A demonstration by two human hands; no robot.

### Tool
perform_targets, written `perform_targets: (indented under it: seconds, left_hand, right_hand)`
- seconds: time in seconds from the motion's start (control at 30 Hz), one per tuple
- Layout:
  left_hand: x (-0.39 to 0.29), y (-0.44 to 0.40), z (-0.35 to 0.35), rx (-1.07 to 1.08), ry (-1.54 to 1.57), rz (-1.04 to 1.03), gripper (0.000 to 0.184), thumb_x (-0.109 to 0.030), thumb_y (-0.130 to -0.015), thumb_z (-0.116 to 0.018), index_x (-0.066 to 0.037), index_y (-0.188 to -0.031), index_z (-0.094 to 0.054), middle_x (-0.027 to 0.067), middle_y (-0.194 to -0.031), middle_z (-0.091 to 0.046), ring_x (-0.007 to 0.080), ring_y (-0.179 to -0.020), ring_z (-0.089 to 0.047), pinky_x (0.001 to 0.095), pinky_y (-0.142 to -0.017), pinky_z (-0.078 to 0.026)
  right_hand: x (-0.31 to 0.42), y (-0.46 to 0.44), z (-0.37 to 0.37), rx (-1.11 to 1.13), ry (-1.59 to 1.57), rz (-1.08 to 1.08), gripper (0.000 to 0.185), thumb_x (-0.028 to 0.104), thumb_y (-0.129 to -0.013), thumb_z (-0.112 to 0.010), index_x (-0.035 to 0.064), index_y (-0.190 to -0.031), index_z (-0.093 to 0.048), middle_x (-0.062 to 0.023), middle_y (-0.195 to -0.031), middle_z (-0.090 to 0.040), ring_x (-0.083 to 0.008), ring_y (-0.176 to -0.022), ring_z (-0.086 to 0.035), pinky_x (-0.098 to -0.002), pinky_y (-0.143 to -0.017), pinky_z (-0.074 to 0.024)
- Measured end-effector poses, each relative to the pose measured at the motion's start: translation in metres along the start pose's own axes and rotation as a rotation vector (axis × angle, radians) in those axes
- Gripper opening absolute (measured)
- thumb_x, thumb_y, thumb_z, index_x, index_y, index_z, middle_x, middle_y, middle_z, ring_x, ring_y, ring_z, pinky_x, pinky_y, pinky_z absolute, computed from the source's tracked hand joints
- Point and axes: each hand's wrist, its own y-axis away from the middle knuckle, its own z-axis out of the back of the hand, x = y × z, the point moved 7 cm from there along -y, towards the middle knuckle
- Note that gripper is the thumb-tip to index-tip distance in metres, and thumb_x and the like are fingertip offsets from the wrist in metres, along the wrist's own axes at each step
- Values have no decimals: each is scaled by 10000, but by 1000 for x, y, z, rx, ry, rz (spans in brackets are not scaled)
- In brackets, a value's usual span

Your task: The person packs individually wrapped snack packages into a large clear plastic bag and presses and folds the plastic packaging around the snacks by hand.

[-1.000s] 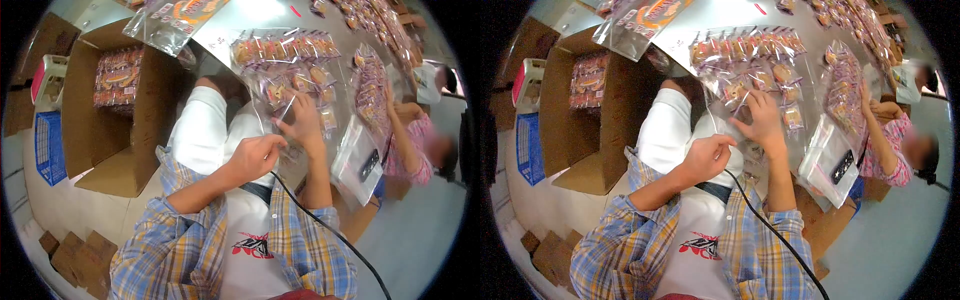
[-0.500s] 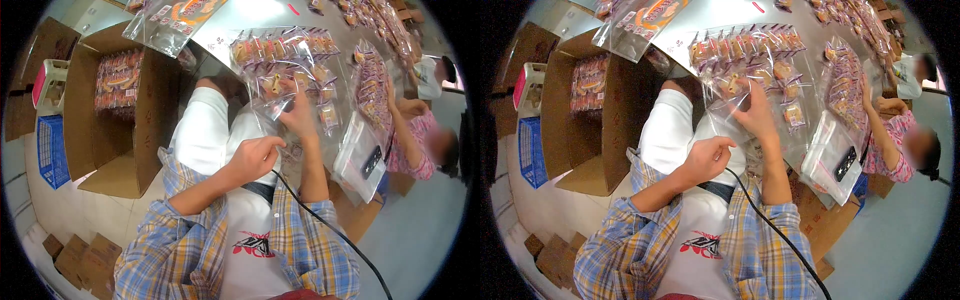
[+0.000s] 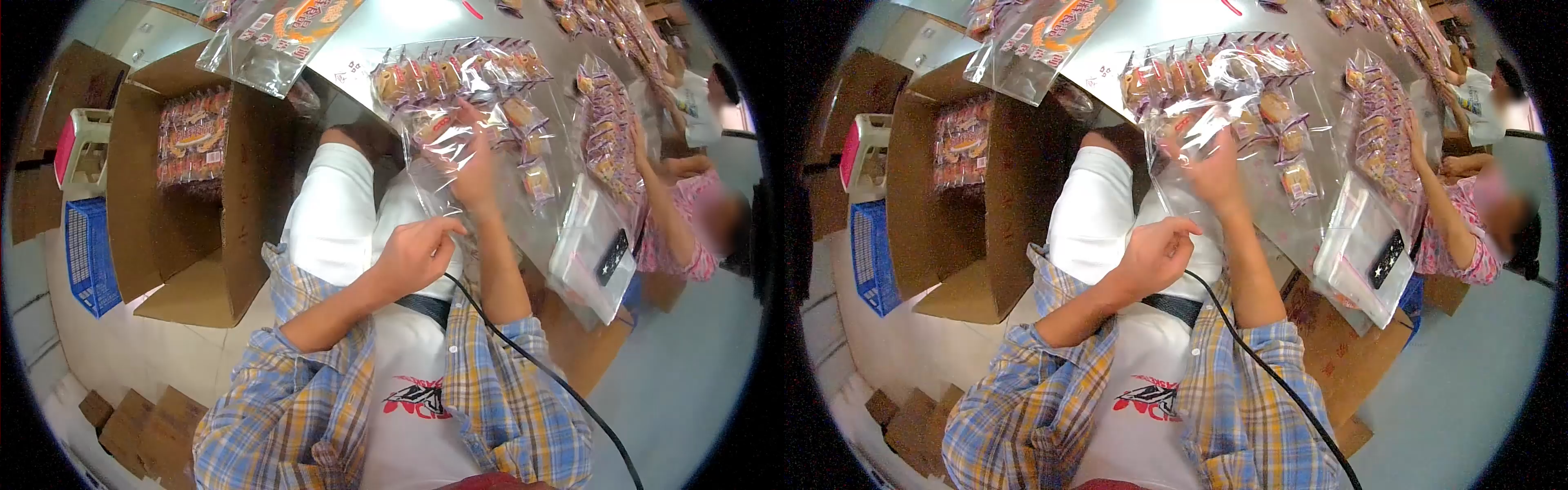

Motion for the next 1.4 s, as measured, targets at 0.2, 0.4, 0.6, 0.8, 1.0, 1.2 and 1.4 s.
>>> perform_targets:
  seconds: [0.2,0.4,0.6,0.8,1.0,1.2,1.4]
  left_hand:
    - [-1,1,-4,7,16,-12,220,84,-843,-656,-47,-1015,-701,76,-632,-571,189,-487,-521,334,-483,-430]
    - [0,2,-6,10,36,-25,217,90,-842,-657,-38,-1013,-696,76,-636,-567,181,-487,-508,336,-481,-419]
    - [3,2,-9,31,34,0,234,90,-847,-658,-42,-1039,-683,83,-631,-556,181,-493,-509,349,-487,-419]
    - [7,2,-7,19,16,-10,234,84,-853,-653,-49,-1043,-682,81,-633,-566,172,-483,-497,339,-482,-414]
    - [7,2,-7,26,14,13,228,83,-851,-651,-46,-1035,-687,74,-624,-573,166,-473,-501,326,-479,-422]
    - [8,3,-5,24,9,15,230,81,-844,-652,-40,-1036,-692,68,-622,-575,179,-475,-507,330,-482,-426]
    - [8,4,-5,18,7,-9,247,83,-833,-650,-41,-1044,-681,75,-622,-580,201,-484,-524,339,-495,-441]
  right_hand:
    - [-11,5,5,-111,-275,-14,915,-10,-811,-820,86,-1551,-290,-152,-1461,-520,-212,-1246,-599,-371,-1002,-544]
    - [-34,5,15,253,-397,-19,733,-59,-844,-751,60,-1498,-445,-92,-1452,-537,-203,-1325,-553,-366,-1083,-497]
    - [-19,-3,-12,221,-508,-72,635,-54,-873,-747,44,-1457,-519,-116,-1529,-512,-234,-1413,-496,-387,-1182,-417]
    - [-19,7,0,223,-309,14,517,3,-885,-742,58,-1382,-613,-151,-1544,-534,-234,-1386,-531,-378,-1153,-437]
    - [16,15,35,-158,453,396,510,44,-843,-726,67,-1345,-643,-196,-1458,-575,-340,-1260,-604,-461,-1054,-477]
    - [-7,-1,66,-280,908,310,625,163,-819,-782,59,-1404,-590,-179,-1264,-669,-352,-1173,-612,-479,-1035,-465]
    - [0,25,28,-194,183,-69,604,290,-876,-837,35,-1362,-583,-150,-1287,-673,-200,-967,-687,-358,-838,-553]
